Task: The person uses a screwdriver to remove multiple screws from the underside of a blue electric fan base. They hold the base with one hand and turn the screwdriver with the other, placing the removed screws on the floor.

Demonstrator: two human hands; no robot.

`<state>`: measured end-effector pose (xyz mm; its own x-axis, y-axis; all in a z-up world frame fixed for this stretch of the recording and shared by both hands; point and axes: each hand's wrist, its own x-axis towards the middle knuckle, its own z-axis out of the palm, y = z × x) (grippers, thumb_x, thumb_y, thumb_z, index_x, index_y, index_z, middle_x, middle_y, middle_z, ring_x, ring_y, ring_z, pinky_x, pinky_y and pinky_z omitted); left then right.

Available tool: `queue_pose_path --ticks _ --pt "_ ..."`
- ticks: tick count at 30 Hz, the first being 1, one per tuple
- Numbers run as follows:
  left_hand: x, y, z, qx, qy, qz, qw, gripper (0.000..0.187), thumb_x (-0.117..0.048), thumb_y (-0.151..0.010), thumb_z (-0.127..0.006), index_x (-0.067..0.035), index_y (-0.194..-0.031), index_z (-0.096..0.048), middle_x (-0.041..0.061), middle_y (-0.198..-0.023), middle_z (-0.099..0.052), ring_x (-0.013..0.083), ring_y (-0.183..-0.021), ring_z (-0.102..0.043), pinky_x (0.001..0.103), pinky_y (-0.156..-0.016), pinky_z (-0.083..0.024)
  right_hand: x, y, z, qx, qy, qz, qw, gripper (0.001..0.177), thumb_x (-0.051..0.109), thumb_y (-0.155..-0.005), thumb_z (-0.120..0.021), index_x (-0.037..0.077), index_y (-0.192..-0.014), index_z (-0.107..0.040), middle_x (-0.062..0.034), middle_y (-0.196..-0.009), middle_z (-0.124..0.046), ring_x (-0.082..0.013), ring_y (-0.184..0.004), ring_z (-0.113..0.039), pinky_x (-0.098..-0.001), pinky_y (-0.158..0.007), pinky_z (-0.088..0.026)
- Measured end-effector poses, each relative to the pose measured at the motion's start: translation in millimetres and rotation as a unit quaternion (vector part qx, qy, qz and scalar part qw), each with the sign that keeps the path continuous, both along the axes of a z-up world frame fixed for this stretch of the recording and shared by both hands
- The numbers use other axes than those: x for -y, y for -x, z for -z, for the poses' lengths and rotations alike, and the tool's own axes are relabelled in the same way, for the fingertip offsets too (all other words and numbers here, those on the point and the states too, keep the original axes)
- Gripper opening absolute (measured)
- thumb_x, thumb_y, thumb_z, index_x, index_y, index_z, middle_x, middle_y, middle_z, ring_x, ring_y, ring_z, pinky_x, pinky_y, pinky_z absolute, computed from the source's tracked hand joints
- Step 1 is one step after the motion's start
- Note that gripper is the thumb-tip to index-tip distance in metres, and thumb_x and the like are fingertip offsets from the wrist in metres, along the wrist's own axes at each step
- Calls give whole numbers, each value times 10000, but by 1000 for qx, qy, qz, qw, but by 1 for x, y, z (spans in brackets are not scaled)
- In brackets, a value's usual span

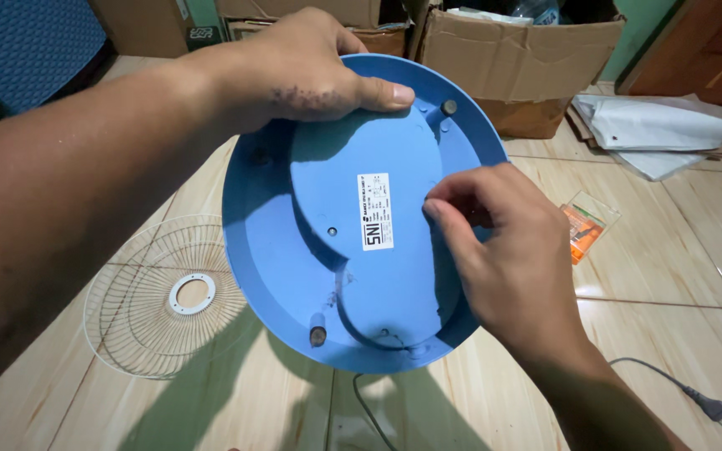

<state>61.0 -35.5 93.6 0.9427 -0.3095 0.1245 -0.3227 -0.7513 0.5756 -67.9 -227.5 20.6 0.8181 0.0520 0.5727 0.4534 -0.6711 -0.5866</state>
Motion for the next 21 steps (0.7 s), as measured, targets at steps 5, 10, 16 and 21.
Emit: queue_pose_path --ticks 5,10,16,21 --pt "-2 0 0 -10 12 8 1000 681 -495 -741 -831 3 -1191 -715 223 -988 -766 308 -834 -793 377 -769 -628 4 -2 3 -12 0 -2 1000 98 93 -896 -760 26 -961 -730 -88 -922 -704 -172 -805 -714 -297 -726 -564" --pt "-4 -2 1 -8 14 11 1000 698 -492 -734 -845 17 -1190 -705 212 -993 -762 287 -836 -790 362 -773 -624 0 -12 14 -122 -176 1 977 182 107 -899 -749 24 -1027 -649 -50 -948 -668 -128 -823 -654 -262 -733 -557" --pt "-4 -2 2 5 -10 9 1000 718 -505 -745 -844 24 -1208 -696 231 -1008 -746 306 -840 -781 368 -774 -621 3 -17 10 -279 -264 -9 923 210 149 -899 -732 55 -1051 -623 -33 -909 -669 -107 -817 -673 -245 -731 -572" --pt "-3 -1 1 12 -28 -5 1000 729 -528 -731 -846 13 -1198 -698 216 -1007 -752 302 -853 -777 367 -783 -606 6 -24 -1 -339 -262 -28 903 199 163 -886 -714 39 -1012 -623 -32 -852 -651 -110 -787 -638 -252 -729 -544"
